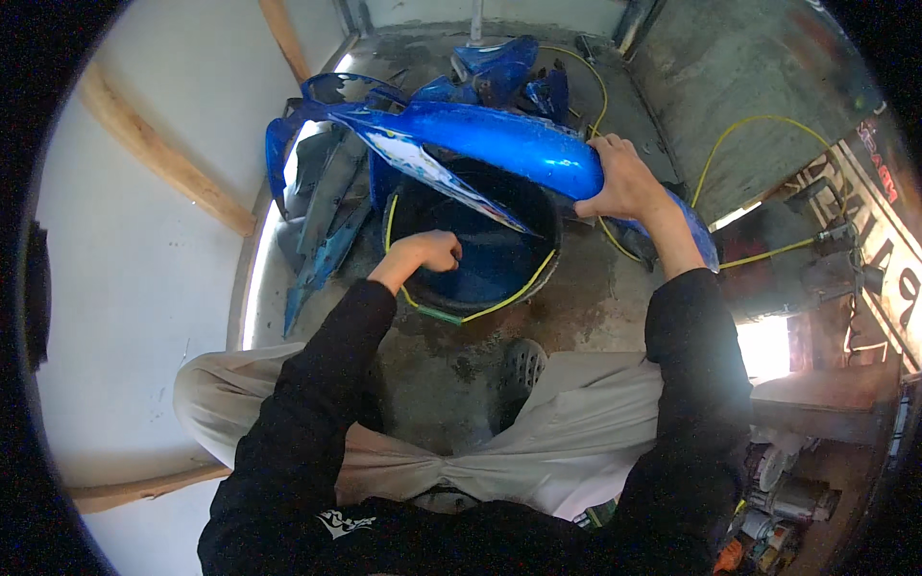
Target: The person wets sandpaper in a bucket of water and rubs it across a motorcycle fairing part to sand the surface.
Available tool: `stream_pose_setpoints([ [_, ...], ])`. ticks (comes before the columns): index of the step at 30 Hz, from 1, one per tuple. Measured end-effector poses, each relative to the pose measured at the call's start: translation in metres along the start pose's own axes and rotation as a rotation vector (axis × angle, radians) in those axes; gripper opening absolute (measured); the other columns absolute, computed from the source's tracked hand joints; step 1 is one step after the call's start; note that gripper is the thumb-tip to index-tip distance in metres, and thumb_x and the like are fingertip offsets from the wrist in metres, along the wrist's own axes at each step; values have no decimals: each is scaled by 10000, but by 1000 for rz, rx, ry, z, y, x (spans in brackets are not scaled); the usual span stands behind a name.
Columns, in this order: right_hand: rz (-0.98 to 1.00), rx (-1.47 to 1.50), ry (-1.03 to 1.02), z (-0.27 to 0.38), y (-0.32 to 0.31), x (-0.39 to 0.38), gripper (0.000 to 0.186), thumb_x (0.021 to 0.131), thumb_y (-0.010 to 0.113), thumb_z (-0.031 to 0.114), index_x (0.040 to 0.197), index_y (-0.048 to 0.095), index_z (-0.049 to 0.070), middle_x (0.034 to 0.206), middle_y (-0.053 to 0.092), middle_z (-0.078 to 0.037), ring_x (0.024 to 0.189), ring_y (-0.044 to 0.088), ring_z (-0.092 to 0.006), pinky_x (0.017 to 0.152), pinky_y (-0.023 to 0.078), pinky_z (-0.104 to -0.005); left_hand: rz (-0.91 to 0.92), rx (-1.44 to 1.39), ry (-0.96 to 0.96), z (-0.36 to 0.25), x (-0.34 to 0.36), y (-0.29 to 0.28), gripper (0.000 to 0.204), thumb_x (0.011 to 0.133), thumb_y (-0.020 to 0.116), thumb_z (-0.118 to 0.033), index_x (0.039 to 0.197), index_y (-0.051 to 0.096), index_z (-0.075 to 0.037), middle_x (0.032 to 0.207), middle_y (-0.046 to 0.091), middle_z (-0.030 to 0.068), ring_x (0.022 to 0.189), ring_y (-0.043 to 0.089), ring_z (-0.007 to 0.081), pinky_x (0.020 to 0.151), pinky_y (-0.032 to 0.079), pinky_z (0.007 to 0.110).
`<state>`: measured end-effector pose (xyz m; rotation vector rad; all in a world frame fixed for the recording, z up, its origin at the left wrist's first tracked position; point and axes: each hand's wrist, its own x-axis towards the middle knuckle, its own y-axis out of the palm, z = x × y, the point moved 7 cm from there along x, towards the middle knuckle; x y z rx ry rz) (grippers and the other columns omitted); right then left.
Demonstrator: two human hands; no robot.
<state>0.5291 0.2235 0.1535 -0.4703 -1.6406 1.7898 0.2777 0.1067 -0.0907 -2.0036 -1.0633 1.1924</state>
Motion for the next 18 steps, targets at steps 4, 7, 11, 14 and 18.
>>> stream_pose_setpoints([
  [4,42,15,100,-27,9,-17,1038,564,928,399,1438,603,-55,1330,636,-266,1296,590,-454,1154,493,-494,-80,44,-145,11,76,1,357,904,733,-196,1213,810,-34,1314,771,233,1246,730,412,1019,602,512],
  [7,57,27,141,-53,17,-32,1042,567,934,412,1437,604,-58,1337,632,-282,1299,590,-455,1159,491,-491,-177,16,-193,4,124,12,454,863,816,-249,1258,788,-27,1316,765,247,1256,734,390,1063,596,496],
  [11,76,121,95,-23,32,-8,1031,582,941,423,1434,608,-52,1373,635,-294,1321,594,-454,1173,485,-486,-203,-76,-345,72,113,64,697,840,857,-290,1477,670,-78,1532,638,258,1397,646,405,1153,548,504],
  [14,111,115,161,-44,33,-24,1033,589,944,428,1440,607,-50,1389,640,-288,1332,596,-454,1178,484,-484,36,-121,-332,46,123,92,682,883,830,-324,1506,671,-95,1577,613,244,1412,636,413,1157,544,497],
  [18,161,138,215,-49,36,-33,1043,600,952,438,1453,602,-50,1413,643,-278,1342,601,-453,1180,490,-484,94,-111,-362,45,118,98,474,900,821,-342,1277,813,-56,1418,738,200,1345,681,428,1099,566,494],
])
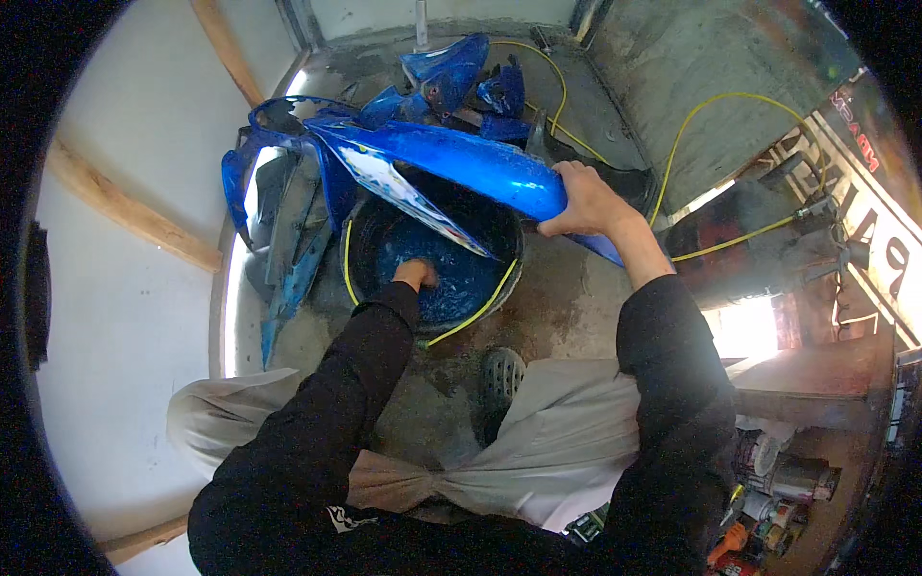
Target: The person wets sandpaper in a bucket of water and rubs it across a motorcycle fairing part to sand the surface.
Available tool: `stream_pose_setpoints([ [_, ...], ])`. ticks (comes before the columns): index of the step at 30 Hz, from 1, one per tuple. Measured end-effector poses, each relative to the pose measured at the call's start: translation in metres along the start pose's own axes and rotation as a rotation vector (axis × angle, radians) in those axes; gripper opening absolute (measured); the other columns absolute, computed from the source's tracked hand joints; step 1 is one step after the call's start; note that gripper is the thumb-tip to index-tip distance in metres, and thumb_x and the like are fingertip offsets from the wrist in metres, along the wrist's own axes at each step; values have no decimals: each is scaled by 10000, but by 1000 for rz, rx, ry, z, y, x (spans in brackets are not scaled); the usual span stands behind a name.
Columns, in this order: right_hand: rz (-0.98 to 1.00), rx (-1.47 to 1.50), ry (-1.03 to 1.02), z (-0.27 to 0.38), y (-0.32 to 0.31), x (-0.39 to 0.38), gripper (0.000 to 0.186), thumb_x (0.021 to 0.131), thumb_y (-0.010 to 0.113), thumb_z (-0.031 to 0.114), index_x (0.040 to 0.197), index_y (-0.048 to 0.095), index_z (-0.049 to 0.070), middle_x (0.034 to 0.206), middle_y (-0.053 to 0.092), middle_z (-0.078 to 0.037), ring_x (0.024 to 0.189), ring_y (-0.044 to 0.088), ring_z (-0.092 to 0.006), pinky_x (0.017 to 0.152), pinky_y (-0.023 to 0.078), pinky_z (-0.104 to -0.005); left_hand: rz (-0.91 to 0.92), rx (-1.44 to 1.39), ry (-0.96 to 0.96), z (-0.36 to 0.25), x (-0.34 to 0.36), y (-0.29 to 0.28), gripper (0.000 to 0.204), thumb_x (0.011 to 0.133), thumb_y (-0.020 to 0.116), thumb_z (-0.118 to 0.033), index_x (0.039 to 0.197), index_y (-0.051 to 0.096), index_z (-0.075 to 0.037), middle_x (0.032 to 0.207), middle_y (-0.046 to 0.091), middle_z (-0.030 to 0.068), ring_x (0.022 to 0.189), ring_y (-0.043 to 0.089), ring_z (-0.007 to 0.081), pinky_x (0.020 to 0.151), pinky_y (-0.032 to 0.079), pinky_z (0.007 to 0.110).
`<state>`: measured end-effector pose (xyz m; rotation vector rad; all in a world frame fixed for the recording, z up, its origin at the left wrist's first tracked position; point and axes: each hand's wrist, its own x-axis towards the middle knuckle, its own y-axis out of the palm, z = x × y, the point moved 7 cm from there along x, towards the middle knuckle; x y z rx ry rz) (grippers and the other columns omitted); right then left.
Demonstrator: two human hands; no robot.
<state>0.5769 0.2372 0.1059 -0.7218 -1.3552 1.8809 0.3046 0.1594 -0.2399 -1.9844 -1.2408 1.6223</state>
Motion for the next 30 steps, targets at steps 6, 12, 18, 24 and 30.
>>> stream_pose_setpoints([
  [6,117,52,52,20,2,14,1094,643,951,400,1537,520,-60,1475,600,-277,1401,574,-412,1223,456,-446,36,181,-59,20,10,14,352,966,768,-351,1196,849,-97,1327,780,197,1304,703,421,1042,583,506],
  [12,117,32,79,4,14,9,1075,660,949,403,1536,522,-49,1464,609,-279,1383,586,-412,1207,469,-454,1,144,87,-23,9,4,340,870,819,-280,1145,863,-85,1284,785,237,1250,744,400,1071,574,482],
  [18,118,113,87,10,14,11,1030,630,969,420,1460,596,-61,1417,668,-304,1340,639,-445,1182,501,-476,-201,-26,31,-20,42,-13,399,965,723,-298,1291,808,-86,1412,742,199,1287,719,417,1083,574,503],
  [24,98,125,68,12,16,14,1033,628,972,421,1456,594,-69,1412,668,-303,1337,643,-437,1184,501,-466,-257,-69,129,-17,73,36,380,1009,662,-249,1335,784,-96,1442,719,213,1289,715,426,1094,570,498],
  [30,163,91,137,-14,17,1,1071,664,959,398,1533,526,-55,1438,642,-301,1350,636,-404,1190,486,-442,-168,-50,227,-50,93,63,374,1018,642,-235,1337,782,-100,1452,711,219,1294,709,434,1100,567,499],
])
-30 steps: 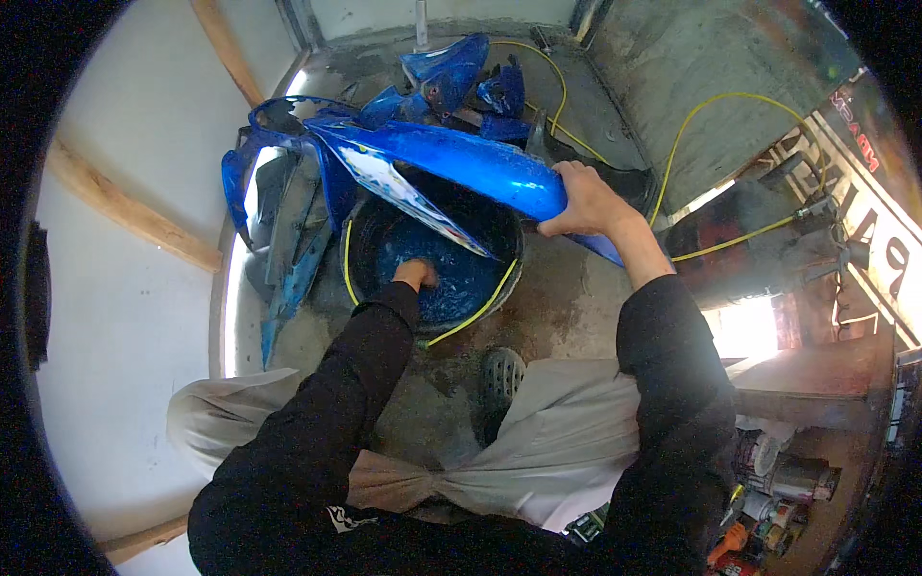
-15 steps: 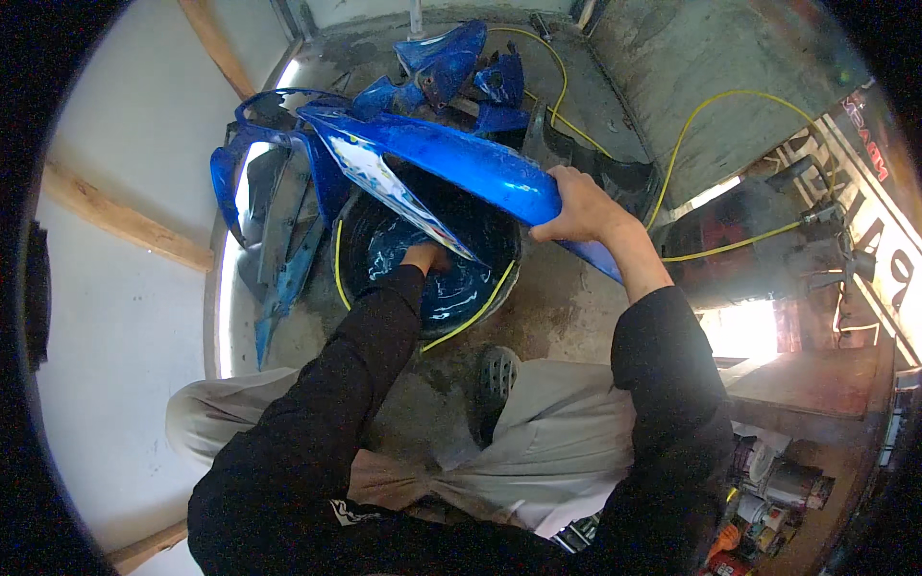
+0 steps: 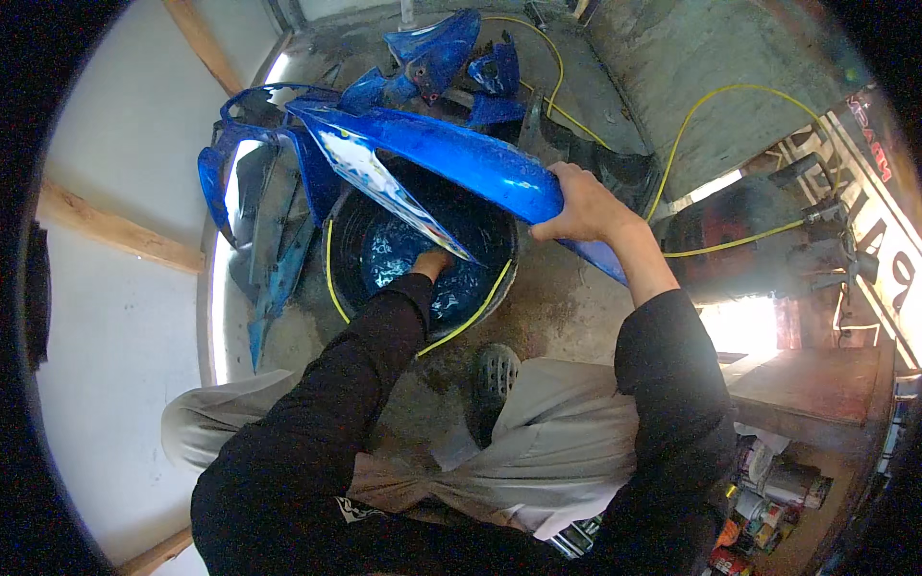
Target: The person wets sandpaper in a bucket of water and rubs it across a motorcycle fairing part to sand the surface.
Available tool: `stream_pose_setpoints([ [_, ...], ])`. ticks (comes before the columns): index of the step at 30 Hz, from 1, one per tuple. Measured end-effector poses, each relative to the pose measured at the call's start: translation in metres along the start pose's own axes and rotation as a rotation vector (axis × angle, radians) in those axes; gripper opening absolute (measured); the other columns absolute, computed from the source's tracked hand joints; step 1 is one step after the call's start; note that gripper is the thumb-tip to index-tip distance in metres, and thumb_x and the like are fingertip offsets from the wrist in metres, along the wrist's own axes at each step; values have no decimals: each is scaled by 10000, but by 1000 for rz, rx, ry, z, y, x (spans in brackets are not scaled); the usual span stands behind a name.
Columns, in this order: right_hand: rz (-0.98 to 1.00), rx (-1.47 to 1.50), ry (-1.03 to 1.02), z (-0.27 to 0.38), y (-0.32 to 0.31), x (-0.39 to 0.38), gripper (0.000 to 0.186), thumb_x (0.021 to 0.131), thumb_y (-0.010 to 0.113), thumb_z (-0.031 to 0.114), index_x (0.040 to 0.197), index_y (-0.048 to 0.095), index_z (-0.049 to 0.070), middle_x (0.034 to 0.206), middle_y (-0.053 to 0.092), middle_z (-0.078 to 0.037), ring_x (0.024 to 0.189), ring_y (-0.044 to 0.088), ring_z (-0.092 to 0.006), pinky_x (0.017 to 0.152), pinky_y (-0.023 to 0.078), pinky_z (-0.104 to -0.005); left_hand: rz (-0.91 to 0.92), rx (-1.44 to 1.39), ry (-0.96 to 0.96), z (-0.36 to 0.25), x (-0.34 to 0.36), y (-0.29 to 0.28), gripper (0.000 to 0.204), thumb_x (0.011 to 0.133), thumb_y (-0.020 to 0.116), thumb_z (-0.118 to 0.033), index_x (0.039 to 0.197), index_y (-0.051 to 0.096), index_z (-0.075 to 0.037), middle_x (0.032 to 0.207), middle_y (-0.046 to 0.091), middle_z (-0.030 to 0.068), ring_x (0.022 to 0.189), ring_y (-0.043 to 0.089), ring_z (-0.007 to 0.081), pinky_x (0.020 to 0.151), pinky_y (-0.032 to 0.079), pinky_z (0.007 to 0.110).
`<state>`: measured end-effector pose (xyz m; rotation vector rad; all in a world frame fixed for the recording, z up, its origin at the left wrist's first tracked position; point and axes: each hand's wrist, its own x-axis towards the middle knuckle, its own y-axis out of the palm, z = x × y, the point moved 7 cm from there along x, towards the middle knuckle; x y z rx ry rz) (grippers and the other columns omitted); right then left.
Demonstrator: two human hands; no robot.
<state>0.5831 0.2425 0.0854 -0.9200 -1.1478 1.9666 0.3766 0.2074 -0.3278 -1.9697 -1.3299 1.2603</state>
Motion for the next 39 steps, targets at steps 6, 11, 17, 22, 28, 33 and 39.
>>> stream_pose_setpoints([
  [6,-18,-10,-85,14,14,9,1058,688,943,389,1543,523,-69,1454,641,-294,1356,632,-408,1193,483,-433,-51,38,33,10,-14,-43,429,1062,526,-276,1387,735,-91,1456,707,210,1355,661,420,1122,537,498],
  [11,88,-33,-58,18,34,10,991,709,914,390,1502,562,-87,1417,665,-307,1318,660,-401,1153,509,-428,-11,330,177,-55,-82,-116,421,1018,566,-237,1366,755,-93,1444,716,201,1343,667,415,1110,547,494],
  [17,88,7,-50,16,35,2,817,748,890,429,1350,671,-80,1236,754,-302,1171,738,-405,1040,564,-448,56,255,256,-57,-180,-179,382,867,694,-119,1226,823,-109,1272,778,217,1262,708,420,1025,580,491],
  [22,120,-61,-51,20,33,10,755,787,862,385,1341,663,-88,1238,752,-303,1149,742,-399,1024,561,-451,160,237,463,-68,-227,-252,356,769,689,-56,1087,847,-88,1025,814,208,955,788,391,845,611,494],
  [28,125,-219,57,-5,17,23,679,872,772,463,1252,695,-95,1226,742,-326,1164,738,-425,1019,577,-477,-287,78,545,-121,-214,-405,367,885,711,-62,1234,823,-77,1051,840,171,928,800,262,856,611,415],
  [33,-235,-345,-167,61,38,67,749,904,723,444,1408,601,-96,1394,653,-341,1299,655,-479,1126,532,-537,-1189,-312,522,-16,-231,-428,287,975,701,-32,1240,811,-32,1079,845,165,966,801,223,899,597,361],
  [39,-210,-285,-290,26,35,48,635,861,755,323,1324,632,-93,1272,691,-347,1184,690,-492,1036,561,-522,-1251,-759,458,14,-249,-329,224,975,698,2,1162,820,25,1093,841,196,1005,823,290,899,608,369],
])
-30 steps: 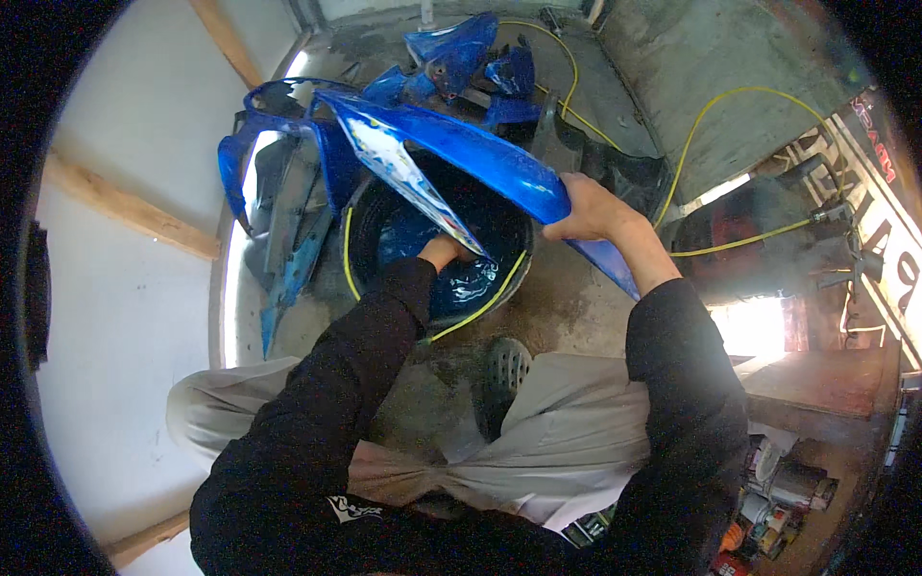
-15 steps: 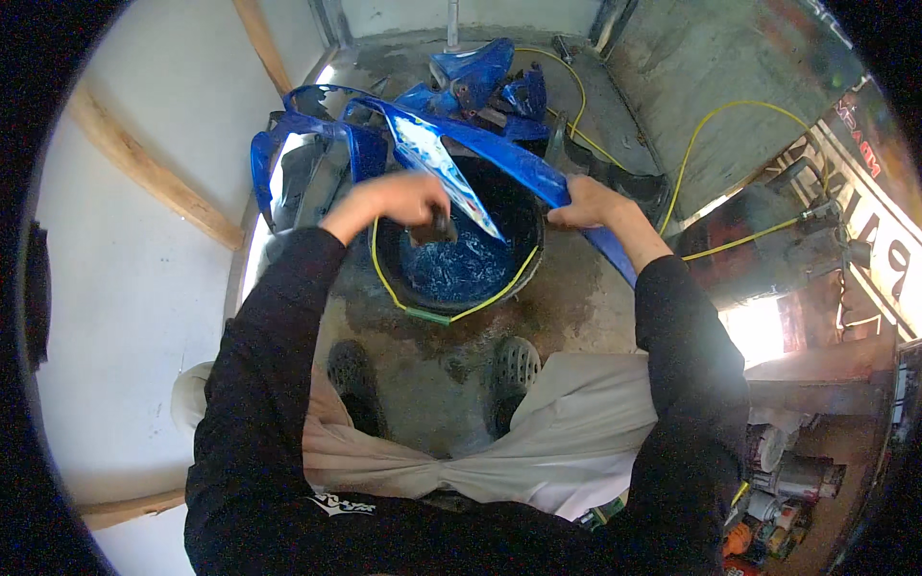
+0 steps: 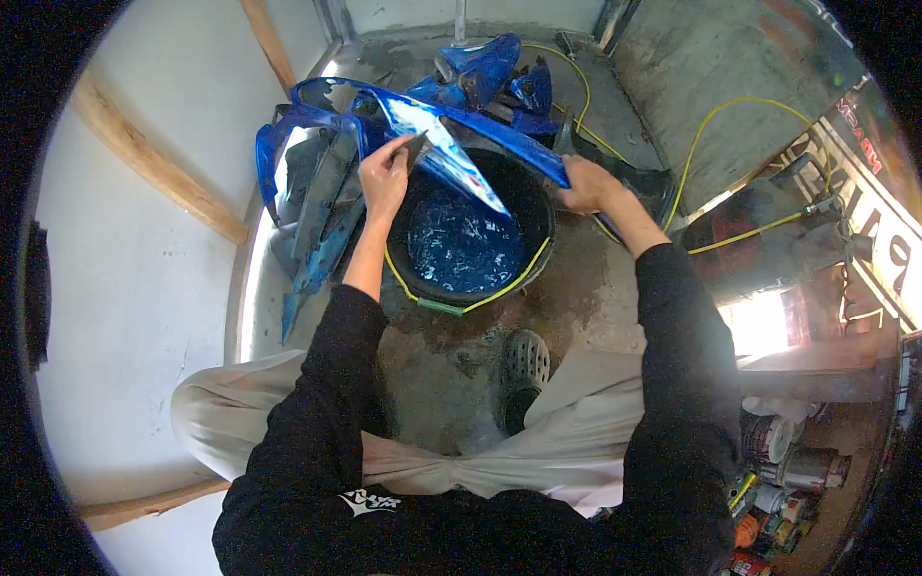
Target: The person wets sandpaper in a bucket of water and rubs it across a motorcycle fairing part to sand the surface.
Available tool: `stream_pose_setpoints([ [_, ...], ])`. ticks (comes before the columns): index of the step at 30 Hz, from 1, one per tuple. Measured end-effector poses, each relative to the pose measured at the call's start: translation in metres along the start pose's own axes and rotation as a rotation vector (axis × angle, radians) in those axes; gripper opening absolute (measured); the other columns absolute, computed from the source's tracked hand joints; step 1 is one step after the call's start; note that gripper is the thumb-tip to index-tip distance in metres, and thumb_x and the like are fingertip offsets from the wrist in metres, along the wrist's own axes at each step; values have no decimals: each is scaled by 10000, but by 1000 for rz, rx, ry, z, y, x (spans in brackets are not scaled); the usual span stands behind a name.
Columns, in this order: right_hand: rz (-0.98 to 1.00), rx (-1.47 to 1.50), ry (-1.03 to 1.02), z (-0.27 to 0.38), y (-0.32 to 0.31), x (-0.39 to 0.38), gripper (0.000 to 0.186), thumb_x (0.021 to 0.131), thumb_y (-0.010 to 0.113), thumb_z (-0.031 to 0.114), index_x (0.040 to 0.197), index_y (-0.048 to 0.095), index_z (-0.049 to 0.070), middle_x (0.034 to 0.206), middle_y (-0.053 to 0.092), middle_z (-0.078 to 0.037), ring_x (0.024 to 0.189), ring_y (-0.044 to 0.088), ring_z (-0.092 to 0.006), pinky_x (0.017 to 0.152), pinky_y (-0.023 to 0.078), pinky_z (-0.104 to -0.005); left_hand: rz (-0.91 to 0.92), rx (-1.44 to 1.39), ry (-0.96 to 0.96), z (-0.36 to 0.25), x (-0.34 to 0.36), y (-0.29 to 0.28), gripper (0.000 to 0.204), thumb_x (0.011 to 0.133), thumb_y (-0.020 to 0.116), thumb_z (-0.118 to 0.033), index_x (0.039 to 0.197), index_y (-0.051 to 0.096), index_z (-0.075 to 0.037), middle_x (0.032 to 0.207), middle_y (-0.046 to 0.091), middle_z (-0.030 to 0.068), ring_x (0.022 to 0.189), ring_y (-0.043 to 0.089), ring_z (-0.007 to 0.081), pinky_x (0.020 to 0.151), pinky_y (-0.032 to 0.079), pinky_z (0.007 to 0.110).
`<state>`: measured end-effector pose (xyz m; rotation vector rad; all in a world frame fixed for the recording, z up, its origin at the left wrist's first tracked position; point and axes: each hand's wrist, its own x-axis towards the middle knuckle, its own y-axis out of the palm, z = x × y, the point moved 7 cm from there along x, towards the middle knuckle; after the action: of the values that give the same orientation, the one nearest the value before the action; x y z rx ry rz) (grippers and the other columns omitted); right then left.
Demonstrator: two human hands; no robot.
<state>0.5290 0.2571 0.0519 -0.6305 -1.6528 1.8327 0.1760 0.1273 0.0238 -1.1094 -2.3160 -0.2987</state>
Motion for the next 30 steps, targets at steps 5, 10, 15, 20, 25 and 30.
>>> stream_pose_setpoints([
  [5,253,241,-6,4,-23,-25,477,881,683,235,1267,687,-45,1009,748,-319,976,740,-457,909,557,-520,-178,20,157,-62,-29,-43,282,997,649,70,1226,810,45,1254,826,167,1170,796,274,1025,585,363],
  [10,306,298,-55,24,-6,-49,518,879,669,214,1340,674,-23,1084,758,-329,1004,745,-448,923,563,-514,-158,213,228,-81,-41,-59,373,914,620,146,1205,817,21,1310,797,192,1250,764,346,1089,565,399],
  [15,461,277,-32,40,18,-60,471,864,662,169,1279,675,-54,1065,750,-337,1004,740,-457,930,563,-510,-59,280,254,-73,-69,-40,391,915,628,137,1231,808,-5,1326,790,181,1251,756,353,1064,575,417],
  [20,368,384,-71,20,19,-75,367,839,648,152,1130,664,-70,842,708,-242,760,678,-325,758,550,-457,-110,294,247,-78,-79,-37,460,914,637,136,1308,790,-44,1377,776,153,1312,727,336,1075,550,420],
  [25,306,274,-108,29,16,-81,505,877,713,135,1360,671,-10,1051,752,-303,1007,740,-455,942,581,-517,-141,317,305,-84,-82,-42,465,909,644,136,1303,797,-58,1367,785,134,1350,706,334,1081,529,427],
  [30,240,156,-171,53,0,-70,535,878,781,164,1388,678,39,1148,759,-276,1100,720,-471,965,583,-544,27,500,192,-58,-101,-19,399,947,656,41,1279,809,-118,1397,782,36,1389,680,268,1145,367,458],
])
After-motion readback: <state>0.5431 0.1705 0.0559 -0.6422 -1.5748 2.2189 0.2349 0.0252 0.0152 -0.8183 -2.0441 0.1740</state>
